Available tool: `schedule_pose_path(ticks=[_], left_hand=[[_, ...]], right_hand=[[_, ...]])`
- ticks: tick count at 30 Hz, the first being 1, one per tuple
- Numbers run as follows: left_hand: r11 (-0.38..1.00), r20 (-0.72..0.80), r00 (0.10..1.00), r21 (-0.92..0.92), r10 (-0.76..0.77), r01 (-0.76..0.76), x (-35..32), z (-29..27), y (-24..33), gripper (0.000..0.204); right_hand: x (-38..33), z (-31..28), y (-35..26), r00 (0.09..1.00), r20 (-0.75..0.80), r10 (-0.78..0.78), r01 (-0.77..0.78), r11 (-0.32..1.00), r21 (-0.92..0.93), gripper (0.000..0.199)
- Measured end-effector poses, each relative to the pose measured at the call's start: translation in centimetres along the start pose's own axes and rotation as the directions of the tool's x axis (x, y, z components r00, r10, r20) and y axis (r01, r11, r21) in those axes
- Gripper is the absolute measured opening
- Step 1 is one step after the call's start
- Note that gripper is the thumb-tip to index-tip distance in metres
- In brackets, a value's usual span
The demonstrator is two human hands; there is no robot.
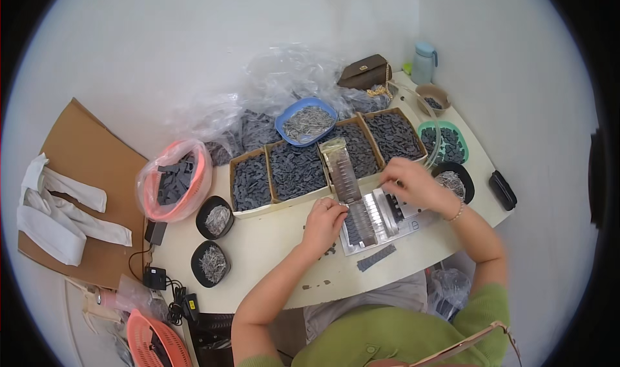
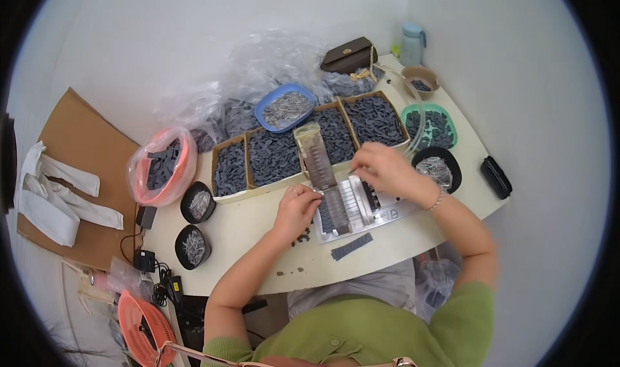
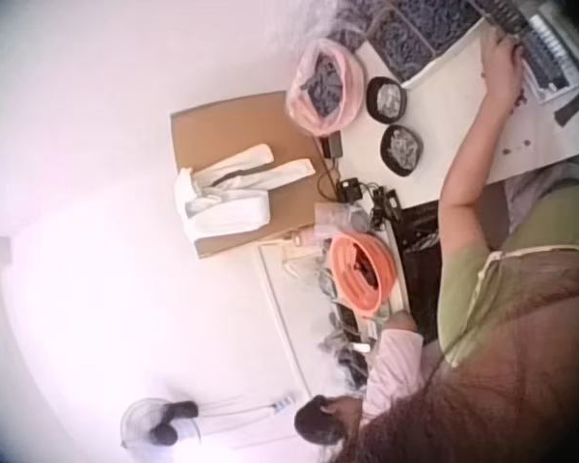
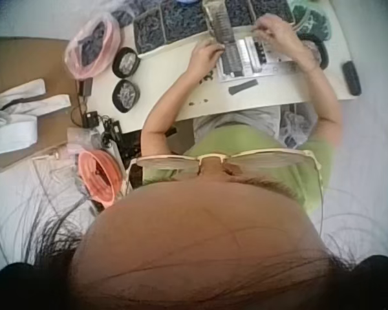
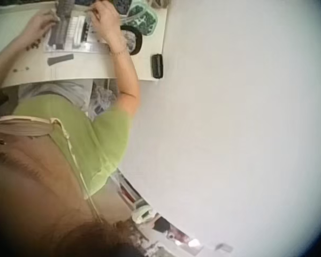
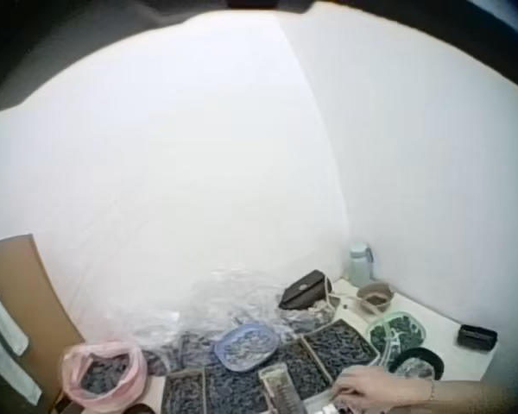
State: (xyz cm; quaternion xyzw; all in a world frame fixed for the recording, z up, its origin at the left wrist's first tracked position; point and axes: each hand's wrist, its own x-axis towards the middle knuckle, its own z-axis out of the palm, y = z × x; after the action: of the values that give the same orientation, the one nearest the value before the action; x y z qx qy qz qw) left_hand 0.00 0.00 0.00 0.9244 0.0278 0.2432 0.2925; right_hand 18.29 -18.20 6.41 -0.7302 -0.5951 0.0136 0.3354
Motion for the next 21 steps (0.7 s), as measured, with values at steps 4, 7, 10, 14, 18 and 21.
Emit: schedule_pose_path(ticks=[4,7,10,14,18,21], left_hand=[[0.987,-0.002,0.995,0.134,0.095,-0.094,-1.0,0.1,0.9,0.016],[0.962,-0.017,0.988,0.231,0.155,-0.147,-1.4,0.0,1.8,0.019],[0.945,-0.015,0.980,0.271,0.196,-0.185,-1.8,0.3,1.8,0.023],[0.932,0.014,0.976,0.294,0.218,-0.212,-2.6,-0.3,2.2,0.026],[0.941,0.001,0.988,0.304,0.157,-0.150,-4.4,-3.5,3.9,0.028],[0.927,-0.085,0.993,0.372,0.077,-0.040,-6.2,-7.5,3.7,0.027]], right_hand=[[0.4,3.3,-1.8,0.995,0.054,-0.087,0.087,0.996,0.000,0.011],[0.8,6.0,-1.9,0.992,0.021,-0.126,0.127,0.989,-0.070,0.012],[0.9,7.8,-2.3,0.983,0.008,-0.186,0.184,0.965,-0.188,0.014],[0.5,8.5,-2.9,0.958,0.049,-0.284,0.284,0.903,-0.322,0.015],[-0.4,7.9,-3.3,0.959,0.124,-0.253,0.278,0.921,-0.274,0.028],[-0.9,7.9,-3.8,0.955,0.156,-0.253,0.290,0.906,-0.307,0.036]])
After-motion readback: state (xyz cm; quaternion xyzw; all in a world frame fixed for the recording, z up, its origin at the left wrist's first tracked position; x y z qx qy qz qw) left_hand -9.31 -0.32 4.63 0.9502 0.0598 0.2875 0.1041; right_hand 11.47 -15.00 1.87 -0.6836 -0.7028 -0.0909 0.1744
